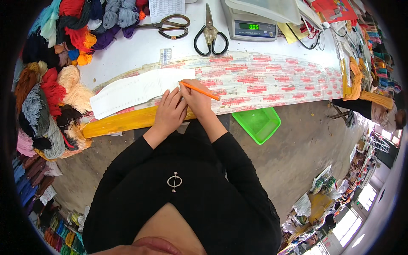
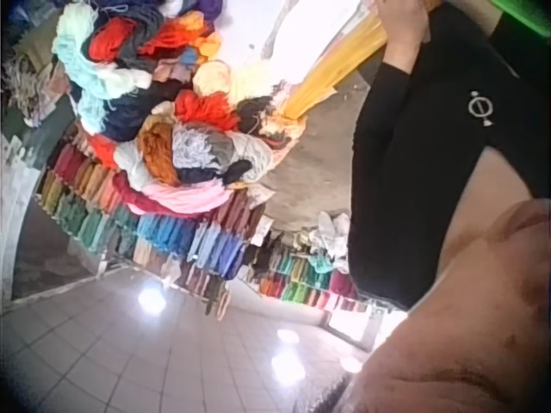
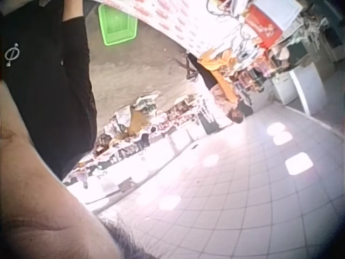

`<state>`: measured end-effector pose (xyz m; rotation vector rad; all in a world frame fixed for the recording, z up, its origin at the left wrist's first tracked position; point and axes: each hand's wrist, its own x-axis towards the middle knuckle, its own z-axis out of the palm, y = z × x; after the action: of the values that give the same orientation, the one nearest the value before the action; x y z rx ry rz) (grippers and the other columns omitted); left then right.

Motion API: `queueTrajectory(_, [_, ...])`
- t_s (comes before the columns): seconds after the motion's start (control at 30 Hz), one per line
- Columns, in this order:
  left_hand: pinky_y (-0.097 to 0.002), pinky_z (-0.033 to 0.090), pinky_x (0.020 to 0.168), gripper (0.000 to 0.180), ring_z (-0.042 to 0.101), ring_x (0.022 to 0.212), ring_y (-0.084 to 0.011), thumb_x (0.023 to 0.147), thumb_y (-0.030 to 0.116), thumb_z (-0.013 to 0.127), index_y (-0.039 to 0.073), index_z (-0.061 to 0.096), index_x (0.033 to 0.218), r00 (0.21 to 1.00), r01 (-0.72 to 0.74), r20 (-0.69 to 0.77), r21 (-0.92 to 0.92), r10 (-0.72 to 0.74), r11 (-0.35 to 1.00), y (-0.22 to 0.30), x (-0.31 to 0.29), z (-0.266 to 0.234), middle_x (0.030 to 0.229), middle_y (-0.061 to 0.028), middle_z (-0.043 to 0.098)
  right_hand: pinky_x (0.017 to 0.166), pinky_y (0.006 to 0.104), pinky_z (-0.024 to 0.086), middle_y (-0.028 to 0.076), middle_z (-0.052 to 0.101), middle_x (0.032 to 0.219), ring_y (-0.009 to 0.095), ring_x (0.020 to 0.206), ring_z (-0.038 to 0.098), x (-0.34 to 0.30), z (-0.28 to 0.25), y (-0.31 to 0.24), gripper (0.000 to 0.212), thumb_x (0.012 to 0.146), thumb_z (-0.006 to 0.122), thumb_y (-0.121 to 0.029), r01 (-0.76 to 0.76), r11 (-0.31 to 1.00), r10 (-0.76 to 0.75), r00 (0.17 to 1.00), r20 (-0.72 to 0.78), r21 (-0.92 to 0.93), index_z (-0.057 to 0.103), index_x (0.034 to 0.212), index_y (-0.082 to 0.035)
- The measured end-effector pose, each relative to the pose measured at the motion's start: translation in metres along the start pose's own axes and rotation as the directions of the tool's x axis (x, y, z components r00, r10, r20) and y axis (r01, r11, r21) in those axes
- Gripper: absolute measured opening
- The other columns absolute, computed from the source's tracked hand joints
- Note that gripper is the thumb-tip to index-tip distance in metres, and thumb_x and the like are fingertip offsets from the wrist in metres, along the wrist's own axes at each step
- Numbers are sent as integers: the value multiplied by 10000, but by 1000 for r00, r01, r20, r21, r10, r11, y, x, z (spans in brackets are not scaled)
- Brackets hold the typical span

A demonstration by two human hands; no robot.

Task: Organizing and attaching colored yarn strands to a sample identification card in a factory setting.

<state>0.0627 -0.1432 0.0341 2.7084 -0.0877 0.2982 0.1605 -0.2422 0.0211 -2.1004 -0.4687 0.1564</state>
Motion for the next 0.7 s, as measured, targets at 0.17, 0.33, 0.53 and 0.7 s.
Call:
queueTrajectory(0.17, [-443,298,1079,282,442,1235,-277,823,159,597,65,598,1089,1000,-7,-7,-4,7,1000,-1,0,2,1212,-130,523,563,269,449,61,625,732,165,608,573,1,2,5,150,803,695,-157,23,999,-23,1000,-10,-30,674,893,-39])
queueTrajectory(0.33, [-445,300,1078,288,448,1229,-281,818,156,598,62,596,1090,1000,-6,-14,-4,6,1000,-1,-1,2,1196,-135,530,559,269,450,62,630,729,166,608,573,-1,1,2,157,804,694,-159,55,998,-55,998,-3,-23,673,896,-34])
queueTrajectory(0.53, [-452,311,1073,333,431,1257,-273,811,144,621,66,579,1132,1000,13,15,-23,-13,1000,0,-1,1,1265,-123,497,594,277,468,75,647,783,193,660,600,1,-2,-3,177,820,679,-181,14,1000,-15,999,38,21,674,908,-28])
queueTrajectory(0.7, [-450,308,1074,341,422,1268,-269,806,136,620,66,578,1137,1000,17,12,-35,-17,999,0,-1,2,1283,-124,489,606,279,473,77,650,793,197,676,606,1,-6,-7,182,825,672,-192,-10,999,13,997,77,-42,678,911,-32])
